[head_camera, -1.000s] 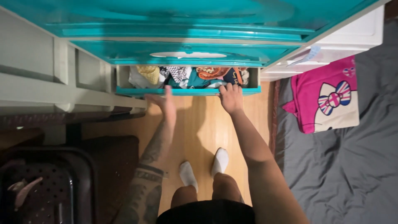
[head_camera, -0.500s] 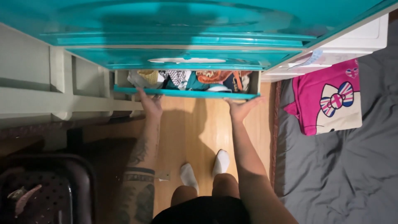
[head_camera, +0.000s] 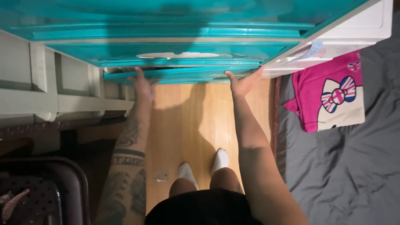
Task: Sort socks and organize clothes in a dresser.
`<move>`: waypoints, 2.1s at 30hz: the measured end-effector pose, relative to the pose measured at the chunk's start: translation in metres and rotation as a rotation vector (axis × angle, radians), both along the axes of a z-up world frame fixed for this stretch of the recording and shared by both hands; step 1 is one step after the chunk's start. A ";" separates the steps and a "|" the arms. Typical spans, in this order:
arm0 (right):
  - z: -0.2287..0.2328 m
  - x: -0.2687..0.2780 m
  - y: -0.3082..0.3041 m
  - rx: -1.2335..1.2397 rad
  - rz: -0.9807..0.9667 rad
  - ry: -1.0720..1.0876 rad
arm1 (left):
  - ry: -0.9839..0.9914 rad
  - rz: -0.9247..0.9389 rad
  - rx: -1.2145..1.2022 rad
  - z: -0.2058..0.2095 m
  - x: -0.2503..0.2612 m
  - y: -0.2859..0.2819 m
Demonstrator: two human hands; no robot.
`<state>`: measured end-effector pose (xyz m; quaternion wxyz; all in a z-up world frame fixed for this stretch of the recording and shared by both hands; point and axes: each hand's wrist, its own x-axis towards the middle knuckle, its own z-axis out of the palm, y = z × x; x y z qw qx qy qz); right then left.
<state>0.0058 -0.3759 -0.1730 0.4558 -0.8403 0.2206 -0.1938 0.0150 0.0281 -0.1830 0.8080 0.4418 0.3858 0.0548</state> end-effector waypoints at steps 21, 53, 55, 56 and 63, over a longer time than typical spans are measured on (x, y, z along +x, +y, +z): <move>-0.044 -0.119 -0.033 0.081 -0.040 0.193 | 0.027 -0.118 0.072 0.037 -0.048 0.033; 0.039 -0.050 -0.033 0.029 0.098 0.234 | -0.046 -0.689 0.599 0.080 -0.117 -0.124; 0.044 -0.076 -0.048 0.052 0.085 0.213 | -0.093 -0.773 0.672 0.104 -0.140 -0.157; 0.048 -0.084 -0.058 0.071 0.085 0.187 | -0.143 -0.845 0.744 0.116 -0.147 -0.175; 0.155 -0.093 -0.163 1.023 -0.223 0.202 | -0.189 -0.991 0.583 0.181 -0.153 -0.290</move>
